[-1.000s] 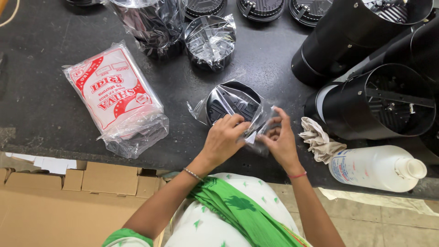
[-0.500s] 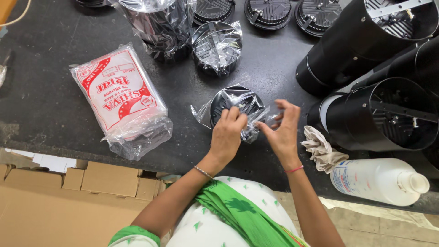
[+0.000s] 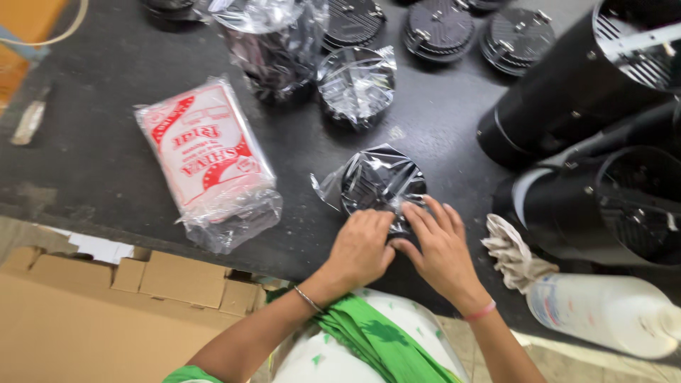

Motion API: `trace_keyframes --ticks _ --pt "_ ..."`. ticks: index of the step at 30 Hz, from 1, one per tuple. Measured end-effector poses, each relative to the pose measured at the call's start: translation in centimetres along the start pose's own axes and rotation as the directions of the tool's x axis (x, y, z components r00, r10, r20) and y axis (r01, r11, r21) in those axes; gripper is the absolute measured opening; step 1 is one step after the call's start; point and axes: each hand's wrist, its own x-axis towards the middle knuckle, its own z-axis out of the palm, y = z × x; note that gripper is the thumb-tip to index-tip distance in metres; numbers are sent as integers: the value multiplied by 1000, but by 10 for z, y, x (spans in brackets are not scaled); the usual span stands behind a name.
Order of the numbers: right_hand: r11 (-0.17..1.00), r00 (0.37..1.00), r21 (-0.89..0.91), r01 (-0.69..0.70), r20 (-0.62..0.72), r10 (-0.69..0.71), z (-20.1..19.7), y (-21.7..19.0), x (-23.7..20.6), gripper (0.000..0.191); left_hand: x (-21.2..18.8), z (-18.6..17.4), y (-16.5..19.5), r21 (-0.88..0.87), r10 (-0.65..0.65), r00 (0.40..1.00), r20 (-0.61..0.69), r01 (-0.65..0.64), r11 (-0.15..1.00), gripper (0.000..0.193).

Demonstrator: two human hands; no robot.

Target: The person places black circular components into clear plastic bags on a workbench. They seal each bag and stack the packaged items. The person also wipes the components with a cloth before packaging.

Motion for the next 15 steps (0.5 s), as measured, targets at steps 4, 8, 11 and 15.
trace_keyframes --ticks 4,8,11,15 --pt "988 998 -154 -10 67 20 5 2 6 51 -4 6 -3 107 90 994 -68 -82 991 53" --pt "971 998 -231 -57 1 59 25 18 8 31 -4 18 -14 155 107 994 -19 -102 983 38" --pt "988 999 -151 -27 -37 22 26 22 4 20 -7 16 -20 85 102 993 64 -107 991 20" --pt "992 996 -123 -22 -84 11 12 3 9 19 -5 -5 -31 12 259 966 -25 -258 966 19"
